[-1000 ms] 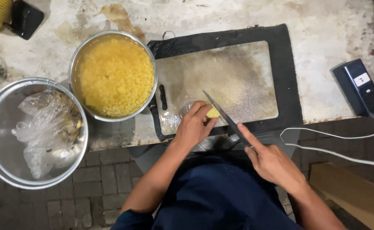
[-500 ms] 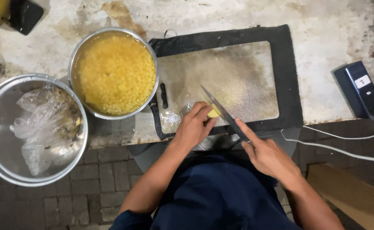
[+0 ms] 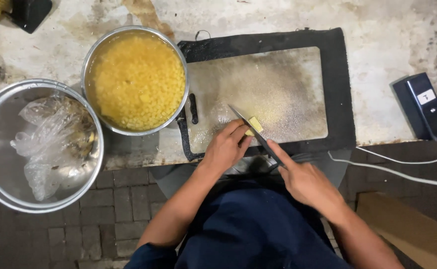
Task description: Slicing small pieces of an ingredient on a cutting board and adding them to a bowl of corn and liquid.
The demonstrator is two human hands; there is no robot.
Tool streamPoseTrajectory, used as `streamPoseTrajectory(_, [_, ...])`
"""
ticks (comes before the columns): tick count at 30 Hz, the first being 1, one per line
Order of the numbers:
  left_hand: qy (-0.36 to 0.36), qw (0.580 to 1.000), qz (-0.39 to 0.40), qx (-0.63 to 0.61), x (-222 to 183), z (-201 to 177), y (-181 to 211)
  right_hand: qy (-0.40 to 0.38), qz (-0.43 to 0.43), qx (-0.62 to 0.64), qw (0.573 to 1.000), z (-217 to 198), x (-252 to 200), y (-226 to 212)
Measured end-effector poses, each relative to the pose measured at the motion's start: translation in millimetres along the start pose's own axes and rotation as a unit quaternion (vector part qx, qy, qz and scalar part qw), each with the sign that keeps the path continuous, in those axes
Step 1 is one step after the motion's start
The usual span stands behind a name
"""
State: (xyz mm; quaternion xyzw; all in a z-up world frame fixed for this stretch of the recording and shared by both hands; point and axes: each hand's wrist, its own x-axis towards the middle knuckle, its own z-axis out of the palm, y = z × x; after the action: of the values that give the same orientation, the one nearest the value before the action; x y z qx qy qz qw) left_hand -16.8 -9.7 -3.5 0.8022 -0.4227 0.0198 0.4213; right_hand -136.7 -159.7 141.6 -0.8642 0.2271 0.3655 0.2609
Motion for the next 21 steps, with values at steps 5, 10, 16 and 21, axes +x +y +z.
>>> streamPoseTrajectory(5, [0.036, 0.999, 0.005, -0.003, -7.9, 1.3, -7.1, 0.008, 0.015, -0.011, 1.0, -12.4, -7.9, -1.5])
streamPoseTrajectory(10, [0.035, 0.999, 0.004, 0.002, -9.0, 2.1, -8.5, -0.012, 0.038, -0.011, 0.999, -9.7, -15.9, -0.9])
streamPoseTrajectory(16, [0.021, 0.999, 0.007, 0.024, -9.3, 5.8, -12.0, -0.022, 0.006, -0.005, 1.0, 9.2, 2.4, 11.0])
streamPoseTrajectory(21, [0.004, 1.0, 0.002, 0.01, -0.7, 1.1, -7.5, -0.005, -0.028, 0.047, 0.998, -1.1, 3.1, 21.2])
